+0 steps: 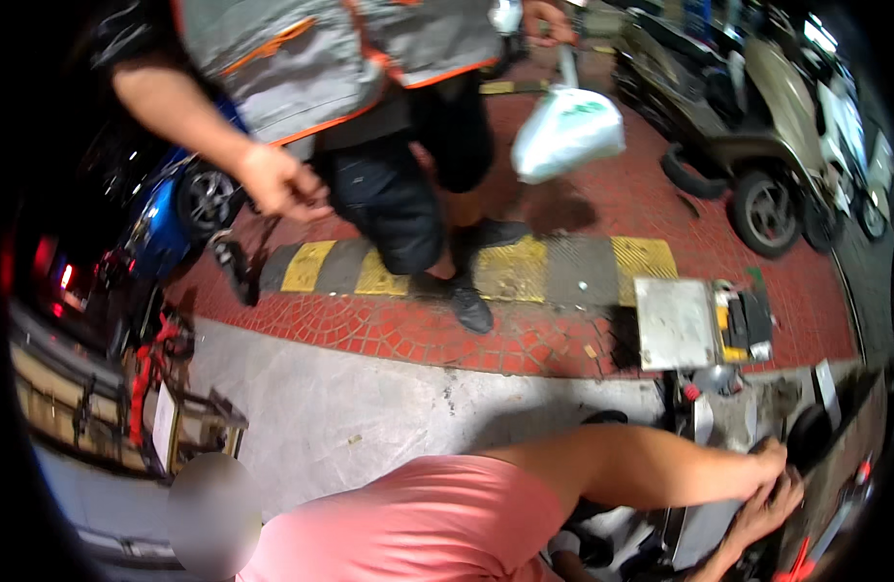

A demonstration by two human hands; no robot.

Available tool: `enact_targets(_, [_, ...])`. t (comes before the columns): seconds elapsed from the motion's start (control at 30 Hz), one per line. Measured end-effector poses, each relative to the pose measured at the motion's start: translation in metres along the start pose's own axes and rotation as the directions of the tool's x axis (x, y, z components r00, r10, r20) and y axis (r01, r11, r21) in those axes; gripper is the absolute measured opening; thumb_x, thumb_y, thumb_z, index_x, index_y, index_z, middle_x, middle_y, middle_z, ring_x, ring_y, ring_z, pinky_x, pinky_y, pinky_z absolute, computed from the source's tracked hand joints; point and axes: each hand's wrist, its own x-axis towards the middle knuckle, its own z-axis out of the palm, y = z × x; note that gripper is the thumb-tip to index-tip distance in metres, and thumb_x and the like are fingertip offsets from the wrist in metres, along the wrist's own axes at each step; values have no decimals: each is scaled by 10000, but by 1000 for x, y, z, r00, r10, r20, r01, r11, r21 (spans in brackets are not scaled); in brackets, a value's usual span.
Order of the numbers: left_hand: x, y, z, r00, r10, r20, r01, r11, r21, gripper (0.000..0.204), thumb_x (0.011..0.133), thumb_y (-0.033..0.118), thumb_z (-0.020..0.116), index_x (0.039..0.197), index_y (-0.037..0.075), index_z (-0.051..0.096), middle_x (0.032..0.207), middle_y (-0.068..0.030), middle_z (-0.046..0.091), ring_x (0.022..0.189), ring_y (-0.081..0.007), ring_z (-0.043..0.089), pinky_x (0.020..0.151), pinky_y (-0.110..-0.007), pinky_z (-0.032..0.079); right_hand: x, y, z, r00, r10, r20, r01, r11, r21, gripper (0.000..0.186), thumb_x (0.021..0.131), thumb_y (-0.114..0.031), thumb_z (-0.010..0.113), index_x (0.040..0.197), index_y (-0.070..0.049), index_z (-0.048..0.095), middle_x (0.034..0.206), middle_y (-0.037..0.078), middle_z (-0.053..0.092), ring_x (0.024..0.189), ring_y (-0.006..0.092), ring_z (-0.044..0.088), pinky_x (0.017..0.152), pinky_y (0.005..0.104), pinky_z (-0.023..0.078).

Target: The person selects a screw from a container of hardware and then uses a power drill to fasten a metal panel onto the body of a scooter. The person is sitting on the floor in a cluttered workshop environment.

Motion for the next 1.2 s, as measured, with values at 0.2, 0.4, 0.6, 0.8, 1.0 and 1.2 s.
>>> enact_targets(0.2, [-27, 23, -73, 769, 148, 622, -142, 988, -59, 297, 1040, 185, 439, 1083, -38, 631, 863, -106, 674, 730, -206, 654, 649, -362, 557, 3, -20, 10, 979, 110, -173, -130, 985, -111, 318, 856, -321, 668, 1054, -75, 704, 1124, 148, 657, 1090, 370, 591, 931, 513, 437])
enact_targets(0.4, [-77, 72, -18, 801, -210, 561, 286, 957, -51, 296, 1103, 204, 335, 1108, 7, 557, 1031, -102, 678, 860, -198, 664, 821, -360, 562, 14, -19, -34, 956, 102, -276, -120, 992, -50, 222, 797, -147, 751, 1005, -89, 700, 1037, 69, 653, 1024, 305, 588, 873, 448, 420])
enact_targets(0.6, [-77, 59, -28, 673, -304, 674, 335, 938, 89, 290, 1053, 157, 375, 1187, -2, 577, 1057, -111, 676, 930, -224, 653, 912, -414, 540, 1, -18, -61, 974, 51, -219, -66, 996, -59, 210, 815, -144, 741, 1007, -73, 693, 1061, 85, 652, 1017, 314, 591, 874, 441, 424])
enact_targets(0.8, [-77, 60, -28, 701, -261, 664, 291, 954, 68, 363, 1046, 138, 395, 1297, -58, 570, 1152, -139, 658, 999, -203, 633, 932, -364, 525, 4, -16, -61, 985, 51, -162, -60, 997, -50, 246, 806, -132, 721, 1040, -81, 664, 1077, 104, 622, 1032, 324, 569, 882, 452, 415])
enact_targets(1.0, [-42, 31, -49, 713, -170, 681, 171, 983, 66, 291, 1026, 159, 482, 1185, 20, 682, 924, -108, 730, 810, -220, 713, 708, -336, 584, 15, -33, -59, 987, 156, 24, -151, 976, -154, 206, 868, -100, 670, 1064, -38, 649, 1070, 179, 609, 1006, 396, 576, 862, 462, 476])
enact_targets(1.2, [-60, 13, -15, 790, -201, 580, 263, 964, -24, 171, 948, 152, 518, 862, 112, 660, 781, 2, 597, 648, -124, 555, 555, -326, 473, 12, -32, -65, 980, 176, 92, -171, 983, -62, 129, 953, -74, 586, 1005, 40, 557, 1042, 242, 566, 1013, 441, 546, 882, 481, 450])
